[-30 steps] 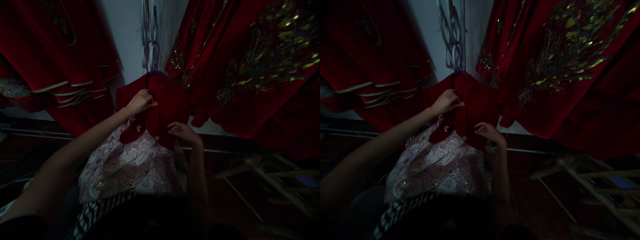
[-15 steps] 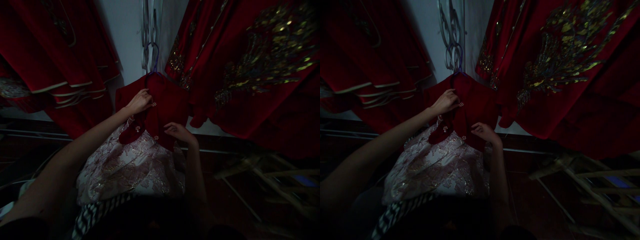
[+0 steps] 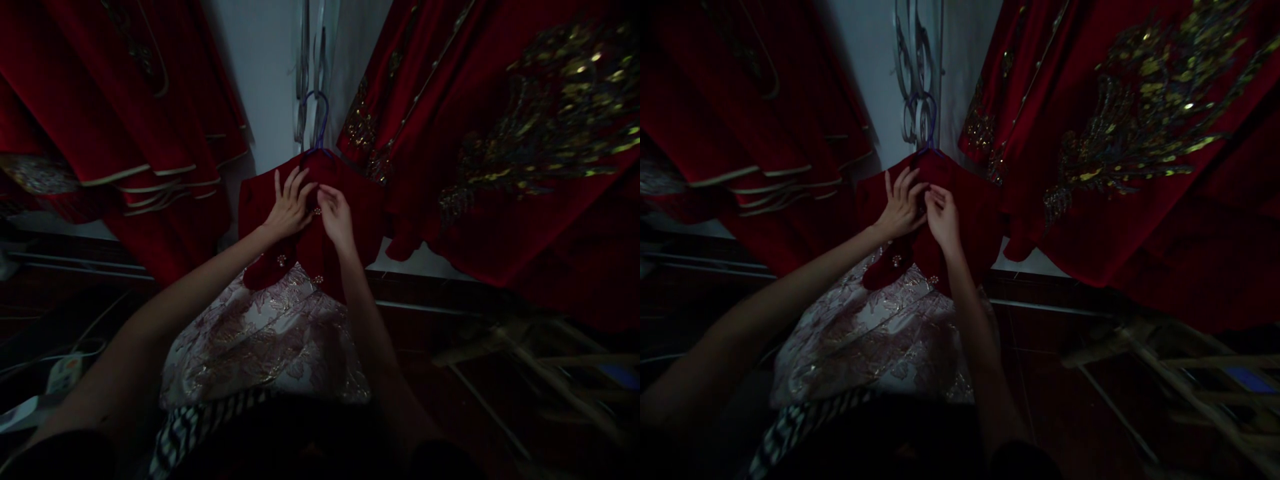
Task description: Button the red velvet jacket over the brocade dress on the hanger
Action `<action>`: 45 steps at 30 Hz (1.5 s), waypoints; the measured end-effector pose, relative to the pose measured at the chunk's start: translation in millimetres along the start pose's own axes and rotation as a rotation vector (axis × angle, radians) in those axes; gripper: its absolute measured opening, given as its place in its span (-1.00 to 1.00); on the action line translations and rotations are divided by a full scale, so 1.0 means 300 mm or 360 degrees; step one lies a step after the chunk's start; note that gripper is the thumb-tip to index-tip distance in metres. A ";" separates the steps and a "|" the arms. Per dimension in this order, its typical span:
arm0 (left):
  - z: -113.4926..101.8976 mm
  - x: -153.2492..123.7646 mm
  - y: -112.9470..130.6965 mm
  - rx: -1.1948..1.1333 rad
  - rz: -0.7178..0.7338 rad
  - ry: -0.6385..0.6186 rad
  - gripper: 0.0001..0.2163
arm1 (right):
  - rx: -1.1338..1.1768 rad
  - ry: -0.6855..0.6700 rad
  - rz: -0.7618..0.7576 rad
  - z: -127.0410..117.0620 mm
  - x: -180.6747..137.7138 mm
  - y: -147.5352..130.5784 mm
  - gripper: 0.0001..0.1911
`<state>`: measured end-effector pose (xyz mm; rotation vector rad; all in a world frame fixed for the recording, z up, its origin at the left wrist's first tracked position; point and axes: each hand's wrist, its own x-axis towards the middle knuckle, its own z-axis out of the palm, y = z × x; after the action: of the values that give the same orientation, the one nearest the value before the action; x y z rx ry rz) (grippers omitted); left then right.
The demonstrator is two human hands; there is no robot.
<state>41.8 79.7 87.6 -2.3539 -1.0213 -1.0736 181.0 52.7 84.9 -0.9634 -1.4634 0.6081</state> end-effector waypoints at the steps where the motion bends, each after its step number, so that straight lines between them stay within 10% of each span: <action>1: 0.011 -0.010 0.009 -0.0003 -0.0101 0.0052 -0.41 | -0.0040 0.0018 0.0036 0.047 0.024 -0.003 -0.33; 6: 0.054 -0.057 -0.009 -0.0018 -0.0581 0.0176 -0.32 | -0.0619 0.0265 0.0300 0.143 0.025 -0.004 0.03; 13: -0.037 -0.090 -0.176 -0.0169 -0.0727 0.0282 -0.22 | -0.1388 0.0451 0.0177 -0.056 -0.025 0.035 -0.13; 24: -0.111 -0.138 -0.283 -0.0123 -0.0604 -0.0101 -0.56 | -0.1657 0.0305 0.0153 -0.258 0.065 0.046 -0.39; 35: -0.278 -0.056 -0.423 -0.1093 -0.1337 0.0229 -0.47 | -0.1894 -0.0036 0.0588 -0.382 0.211 -0.051 -0.16; 41: -0.146 -0.193 -0.197 -0.0523 -0.0809 -0.0175 0.20 | -0.1793 -0.0240 0.0412 -0.397 0.281 0.018 -0.32; 45: -0.029 -0.269 -0.008 -0.0270 -0.0607 -0.0199 0.22 | -0.1584 -0.0385 0.0272 -0.439 0.267 0.017 -0.42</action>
<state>-0.8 38.8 31.9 -2.4439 -1.5271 -1.1966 315.9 100.5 142.7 -1.8372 -1.9495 0.0671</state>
